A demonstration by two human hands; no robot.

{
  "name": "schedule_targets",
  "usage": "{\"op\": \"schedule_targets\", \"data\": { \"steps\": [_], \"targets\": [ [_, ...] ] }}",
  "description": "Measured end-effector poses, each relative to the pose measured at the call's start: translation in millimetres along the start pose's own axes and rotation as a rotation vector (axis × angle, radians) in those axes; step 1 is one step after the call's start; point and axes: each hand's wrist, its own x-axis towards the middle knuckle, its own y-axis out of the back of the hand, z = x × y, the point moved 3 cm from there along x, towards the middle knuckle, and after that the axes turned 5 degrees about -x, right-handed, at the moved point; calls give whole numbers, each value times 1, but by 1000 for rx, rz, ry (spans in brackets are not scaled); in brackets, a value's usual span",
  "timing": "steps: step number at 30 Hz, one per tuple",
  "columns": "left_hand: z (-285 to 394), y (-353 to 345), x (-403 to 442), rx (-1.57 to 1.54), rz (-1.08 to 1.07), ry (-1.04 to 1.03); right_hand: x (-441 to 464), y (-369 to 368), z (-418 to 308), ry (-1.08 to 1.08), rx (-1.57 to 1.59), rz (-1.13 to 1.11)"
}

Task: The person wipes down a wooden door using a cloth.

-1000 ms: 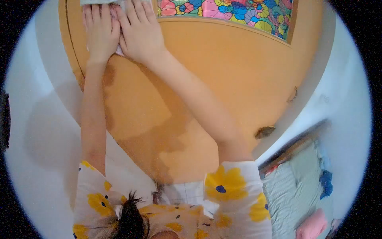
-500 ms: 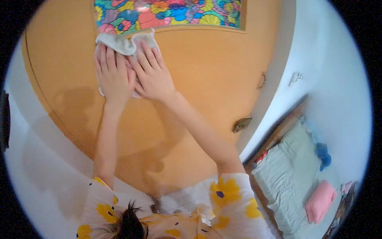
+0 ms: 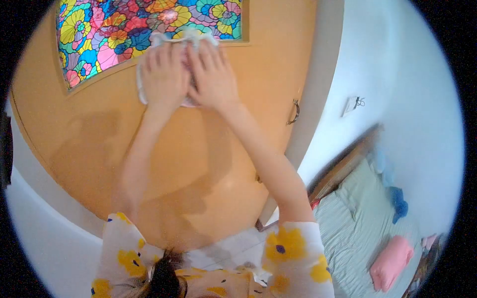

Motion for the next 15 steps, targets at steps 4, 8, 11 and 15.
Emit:
{"op": "schedule_targets", "data": {
  "steps": [4, 8, 11, 15],
  "targets": [
    [59, -49, 25, -85, 60, -79, -23, 17, 63, -53, -74, -48],
    [87, -59, 37, 16, 62, -67, -30, 25, 83, -6, -42, -39],
    [83, -54, 33, -27, 92, -93, -30, 19, 80, -22, 5, 18],
    [60, -42, 30, -140, 59, -158, -25, 20, 61, -83, 97, 66]
  ]
}}
